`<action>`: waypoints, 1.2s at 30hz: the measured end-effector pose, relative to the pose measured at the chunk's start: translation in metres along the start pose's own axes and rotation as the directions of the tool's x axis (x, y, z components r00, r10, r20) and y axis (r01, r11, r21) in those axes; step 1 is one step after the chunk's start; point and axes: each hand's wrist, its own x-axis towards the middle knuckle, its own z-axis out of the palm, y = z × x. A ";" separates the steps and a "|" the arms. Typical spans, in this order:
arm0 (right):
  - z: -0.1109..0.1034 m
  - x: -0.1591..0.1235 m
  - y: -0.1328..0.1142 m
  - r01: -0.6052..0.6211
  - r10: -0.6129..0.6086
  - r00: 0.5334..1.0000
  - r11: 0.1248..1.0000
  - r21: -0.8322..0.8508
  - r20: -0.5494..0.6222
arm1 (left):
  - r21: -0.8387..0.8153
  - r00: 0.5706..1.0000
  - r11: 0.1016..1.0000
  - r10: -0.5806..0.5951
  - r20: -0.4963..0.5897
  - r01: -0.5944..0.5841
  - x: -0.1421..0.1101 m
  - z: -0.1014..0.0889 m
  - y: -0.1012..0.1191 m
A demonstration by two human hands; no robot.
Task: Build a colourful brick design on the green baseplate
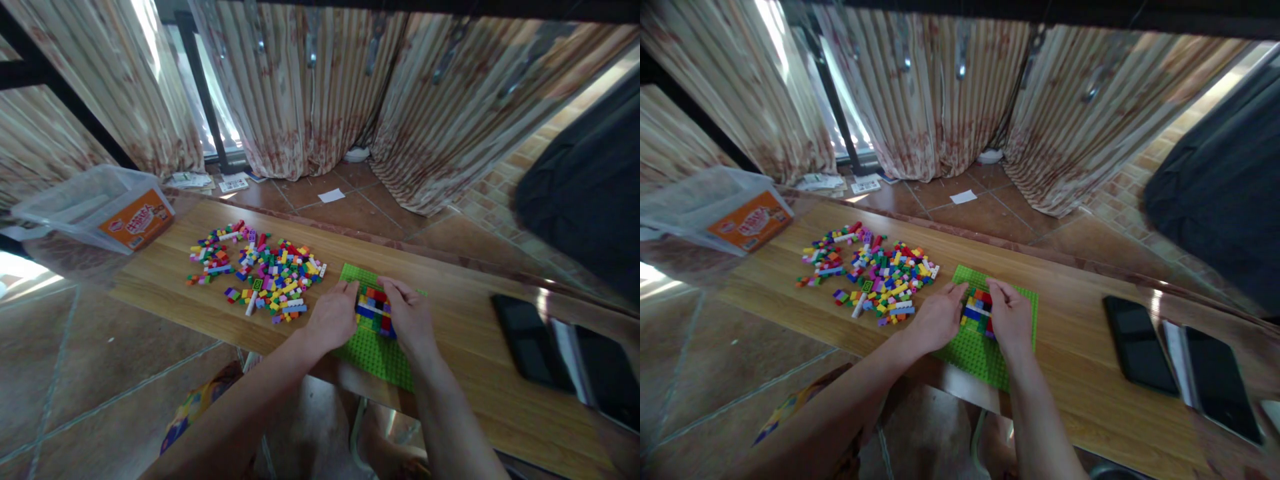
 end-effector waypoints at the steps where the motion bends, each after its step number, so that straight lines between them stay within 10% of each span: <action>1: 0.000 0.001 0.000 0.003 -0.003 1.000 1.000 0.001 0.002 | -0.015 1.000 1.000 -0.015 -0.008 0.014 0.000 0.000 0.000; 15: -0.013 0.013 0.004 -0.108 0.182 0.974 0.899 0.425 -0.137 | 0.143 0.993 0.987 0.061 0.101 -0.075 -0.008 -0.002 0.010; 22: -0.039 0.013 0.009 -0.166 0.152 0.984 0.974 -0.156 -0.096 | 0.114 0.995 0.989 0.091 0.052 -0.096 -0.010 0.003 0.005; 27: -0.044 0.013 0.014 -0.015 0.051 0.998 0.769 -0.639 0.039 | 0.054 0.989 0.988 0.140 0.040 -0.142 -0.015 0.005 0.002; 36: -0.027 0.017 0.015 0.083 -0.011 0.995 0.641 -0.763 0.099 | 0.039 0.989 0.988 0.147 -0.017 -0.147 -0.018 0.005 0.000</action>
